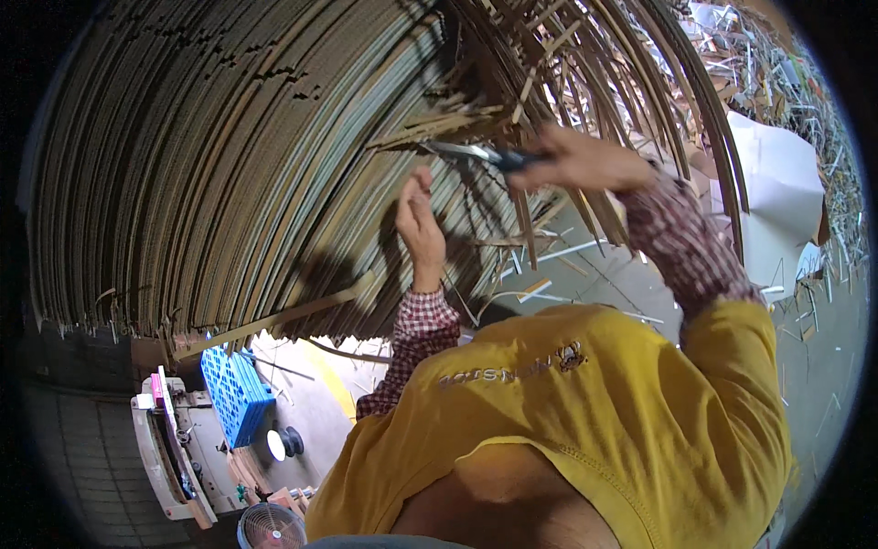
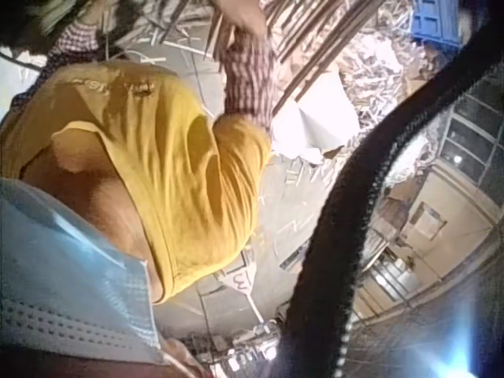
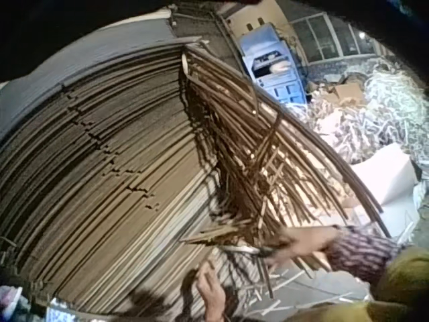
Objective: Cutting and removing strips from a large stack of cardboard sheets using shears.
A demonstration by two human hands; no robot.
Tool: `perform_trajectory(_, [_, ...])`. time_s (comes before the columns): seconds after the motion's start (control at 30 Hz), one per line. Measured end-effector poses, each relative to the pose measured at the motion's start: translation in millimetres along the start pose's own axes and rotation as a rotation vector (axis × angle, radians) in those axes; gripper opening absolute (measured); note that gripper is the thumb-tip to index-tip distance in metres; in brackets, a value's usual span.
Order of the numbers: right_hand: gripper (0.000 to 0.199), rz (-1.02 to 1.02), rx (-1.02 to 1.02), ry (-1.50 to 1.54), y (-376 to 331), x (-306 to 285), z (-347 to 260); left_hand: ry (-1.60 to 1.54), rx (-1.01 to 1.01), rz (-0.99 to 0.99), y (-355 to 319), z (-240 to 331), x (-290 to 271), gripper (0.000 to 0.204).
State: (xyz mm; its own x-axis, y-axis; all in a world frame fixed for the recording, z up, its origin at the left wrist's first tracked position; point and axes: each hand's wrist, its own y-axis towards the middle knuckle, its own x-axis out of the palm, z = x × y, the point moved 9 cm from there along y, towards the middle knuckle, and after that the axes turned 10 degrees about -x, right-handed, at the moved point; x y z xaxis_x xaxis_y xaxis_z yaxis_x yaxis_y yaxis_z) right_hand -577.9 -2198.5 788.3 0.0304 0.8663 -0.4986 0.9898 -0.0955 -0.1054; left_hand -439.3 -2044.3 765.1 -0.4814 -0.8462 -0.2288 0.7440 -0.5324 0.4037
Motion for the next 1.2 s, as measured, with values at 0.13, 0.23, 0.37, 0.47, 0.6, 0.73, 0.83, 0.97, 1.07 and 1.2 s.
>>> perform_trajectory(0.13, [0.049, 0.147, -0.298, -0.097, 90, -2, -58, -0.023, 0.093, 0.121, -5, 16, -28, 0.051])
perform_trajectory(0.23, [0.040, 0.196, -0.425, -0.092, 141, 3, -68, 0.005, 0.118, 0.192, -12, 26, -41, 0.051])
perform_trajectory(0.37, [0.029, 0.275, -0.497, -0.078, 133, 30, -54, -0.048, 0.134, 0.230, -19, 39, -54, 0.042])
perform_trajectory(0.47, [0.033, 0.354, -0.182, -0.300, 73, 31, 23, 0.095, 0.388, 0.240, -29, 68, -53, 0.039])
perform_trajectory(0.6, [0.027, 0.420, -0.168, -0.022, 25, 26, 108, 0.041, 0.139, 0.022, -11, 41, -21, 0.032])
perform_trajectory(0.73, [0.023, 0.365, -0.114, -0.080, 13, 11, 149, 0.106, 0.009, -0.107, -9, 10, -3, 0.034])
perform_trajectory(0.83, [0.024, 0.393, -0.102, -0.071, -4, -13, 139, 0.171, -0.089, -0.115, -16, -8, -19, 0.035])
perform_trajectory(0.97, [0.028, -0.001, -0.223, 0.019, -22, 8, 70, 0.124, -0.057, 0.063, -20, 1, -61, 0.034])
perform_trajectory(1.07, [0.037, -0.042, -0.347, 0.087, 8, 21, -2, 0.127, 0.014, 0.147, -19, 16, -72, 0.046])
perform_trajectory(1.2, [0.046, 0.182, -0.345, -0.158, 93, 2, -64, 0.076, 0.045, 0.158, -17, 28, -67, 0.049])
